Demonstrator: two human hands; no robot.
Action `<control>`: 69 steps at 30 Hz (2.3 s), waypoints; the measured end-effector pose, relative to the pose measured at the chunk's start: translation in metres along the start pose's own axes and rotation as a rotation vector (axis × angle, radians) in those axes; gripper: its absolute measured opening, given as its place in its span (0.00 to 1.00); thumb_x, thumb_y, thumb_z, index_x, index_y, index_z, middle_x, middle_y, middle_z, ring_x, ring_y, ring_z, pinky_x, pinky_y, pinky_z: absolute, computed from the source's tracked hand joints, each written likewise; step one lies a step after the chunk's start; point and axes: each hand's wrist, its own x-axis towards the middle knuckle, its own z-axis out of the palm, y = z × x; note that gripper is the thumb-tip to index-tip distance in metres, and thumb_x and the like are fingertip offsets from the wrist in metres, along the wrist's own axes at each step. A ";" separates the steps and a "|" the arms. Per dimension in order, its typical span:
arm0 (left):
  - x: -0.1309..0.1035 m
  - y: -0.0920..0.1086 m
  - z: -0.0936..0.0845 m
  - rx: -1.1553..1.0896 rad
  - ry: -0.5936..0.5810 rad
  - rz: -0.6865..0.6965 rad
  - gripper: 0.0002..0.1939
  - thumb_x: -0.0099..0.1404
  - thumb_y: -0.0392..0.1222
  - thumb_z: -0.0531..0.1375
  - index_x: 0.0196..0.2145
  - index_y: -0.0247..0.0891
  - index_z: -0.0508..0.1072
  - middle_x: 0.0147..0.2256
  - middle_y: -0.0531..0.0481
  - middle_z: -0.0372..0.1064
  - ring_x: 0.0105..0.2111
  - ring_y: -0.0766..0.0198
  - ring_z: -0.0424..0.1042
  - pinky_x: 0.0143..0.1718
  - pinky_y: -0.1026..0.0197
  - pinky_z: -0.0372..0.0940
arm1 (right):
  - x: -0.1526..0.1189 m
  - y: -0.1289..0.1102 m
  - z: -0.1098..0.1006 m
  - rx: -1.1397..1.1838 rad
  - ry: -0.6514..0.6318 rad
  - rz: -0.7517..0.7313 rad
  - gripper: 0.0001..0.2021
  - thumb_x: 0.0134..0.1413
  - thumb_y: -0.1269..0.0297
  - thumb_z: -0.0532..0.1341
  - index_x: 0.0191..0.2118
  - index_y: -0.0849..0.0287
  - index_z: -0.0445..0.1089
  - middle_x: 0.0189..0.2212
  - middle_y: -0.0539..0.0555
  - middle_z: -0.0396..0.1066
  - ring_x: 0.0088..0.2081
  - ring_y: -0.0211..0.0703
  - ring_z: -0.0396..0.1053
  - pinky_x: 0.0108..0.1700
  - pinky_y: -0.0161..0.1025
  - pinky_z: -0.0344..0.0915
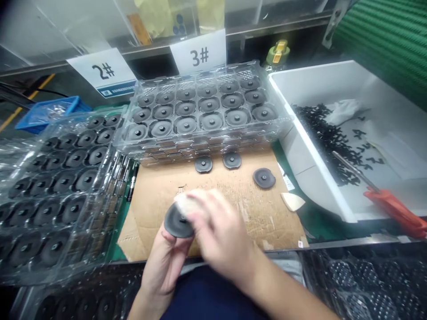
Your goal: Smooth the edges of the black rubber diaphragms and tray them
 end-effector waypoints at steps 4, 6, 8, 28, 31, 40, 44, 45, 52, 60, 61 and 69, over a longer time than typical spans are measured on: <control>-0.003 -0.001 0.005 0.020 0.012 -0.079 0.25 0.55 0.44 0.63 0.51 0.44 0.66 0.51 0.45 0.66 0.49 0.57 0.66 0.45 0.63 0.65 | 0.018 -0.035 -0.004 0.060 -0.350 -0.094 0.12 0.59 0.73 0.50 0.45 0.58 0.65 0.36 0.52 0.68 0.38 0.38 0.66 0.41 0.35 0.64; -0.005 0.000 0.004 0.054 0.046 -0.032 0.27 0.53 0.46 0.64 0.51 0.43 0.66 0.49 0.45 0.68 0.47 0.58 0.68 0.43 0.64 0.67 | 0.021 -0.036 -0.001 0.046 -0.383 -0.080 0.11 0.59 0.74 0.50 0.43 0.59 0.67 0.36 0.52 0.68 0.37 0.38 0.66 0.40 0.34 0.64; -0.007 0.004 0.003 0.083 0.076 -0.026 0.27 0.52 0.46 0.64 0.51 0.44 0.66 0.46 0.47 0.70 0.45 0.59 0.69 0.44 0.64 0.66 | 0.019 -0.034 0.002 0.032 -0.235 -0.156 0.13 0.59 0.73 0.50 0.47 0.62 0.65 0.37 0.55 0.68 0.39 0.40 0.66 0.42 0.37 0.63; -0.034 0.011 0.007 -0.046 -0.107 -0.116 0.25 0.46 0.42 0.68 0.45 0.46 0.72 0.46 0.52 0.72 0.48 0.60 0.69 0.47 0.65 0.64 | -0.027 -0.042 -0.033 -0.218 -0.063 -0.183 0.12 0.59 0.72 0.54 0.47 0.56 0.66 0.30 0.51 0.69 0.29 0.37 0.64 0.31 0.36 0.58; -0.045 0.007 0.009 -0.066 -0.137 -0.203 0.26 0.47 0.43 0.68 0.46 0.44 0.72 0.43 0.51 0.73 0.46 0.56 0.70 0.48 0.60 0.64 | -0.020 -0.045 -0.032 -0.244 -0.039 -0.522 0.12 0.60 0.70 0.52 0.45 0.53 0.69 0.27 0.49 0.70 0.26 0.37 0.60 0.30 0.38 0.54; -0.070 0.011 0.024 0.012 -0.312 -0.315 0.09 0.55 0.34 0.63 0.36 0.37 0.76 0.30 0.53 0.75 0.34 0.65 0.74 0.35 0.68 0.68 | -0.027 -0.077 -0.038 -0.292 -0.182 -0.641 0.14 0.64 0.66 0.47 0.41 0.52 0.71 0.24 0.49 0.69 0.26 0.38 0.57 0.33 0.40 0.51; -0.075 0.014 0.022 -0.011 -0.333 -0.312 0.13 0.56 0.36 0.62 0.41 0.39 0.74 0.40 0.47 0.74 0.38 0.59 0.74 0.35 0.64 0.69 | -0.018 -0.054 -0.045 -0.124 -0.145 -0.367 0.12 0.61 0.68 0.52 0.47 0.52 0.67 0.38 0.50 0.72 0.36 0.39 0.66 0.40 0.39 0.60; -0.075 0.016 0.020 -0.034 -0.342 -0.321 0.15 0.56 0.40 0.62 0.43 0.40 0.73 0.43 0.46 0.73 0.40 0.56 0.74 0.36 0.62 0.69 | -0.014 -0.041 -0.046 -0.128 -0.106 -0.252 0.12 0.60 0.67 0.53 0.48 0.52 0.66 0.40 0.51 0.72 0.38 0.40 0.67 0.41 0.39 0.62; -0.058 0.018 0.004 -0.136 -0.391 -0.285 0.23 0.56 0.48 0.60 0.50 0.40 0.69 0.52 0.41 0.66 0.49 0.48 0.68 0.42 0.59 0.68 | -0.023 0.069 0.002 -0.299 -0.008 0.029 0.19 0.57 0.69 0.51 0.54 0.56 0.62 0.46 0.58 0.66 0.44 0.49 0.67 0.41 0.47 0.69; -0.025 0.013 -0.009 -0.222 -0.240 -0.260 0.22 0.57 0.47 0.60 0.50 0.41 0.69 0.52 0.41 0.66 0.51 0.48 0.65 0.48 0.56 0.64 | -0.029 0.105 0.032 -0.400 0.010 0.110 0.19 0.55 0.64 0.54 0.53 0.55 0.62 0.50 0.61 0.60 0.50 0.58 0.61 0.48 0.57 0.62; -0.022 0.013 -0.009 -0.226 -0.227 -0.252 0.23 0.56 0.47 0.60 0.49 0.41 0.69 0.52 0.41 0.65 0.51 0.48 0.65 0.48 0.56 0.64 | -0.022 0.104 0.030 -0.396 0.005 0.121 0.17 0.56 0.65 0.54 0.52 0.56 0.64 0.48 0.61 0.61 0.48 0.57 0.63 0.47 0.56 0.63; -0.010 0.017 -0.010 -0.186 -0.128 -0.189 0.27 0.51 0.50 0.63 0.49 0.41 0.69 0.52 0.42 0.65 0.50 0.50 0.67 0.48 0.56 0.64 | -0.018 0.084 0.020 -0.205 -0.124 0.073 0.14 0.61 0.65 0.51 0.50 0.53 0.64 0.42 0.54 0.70 0.42 0.44 0.68 0.44 0.41 0.67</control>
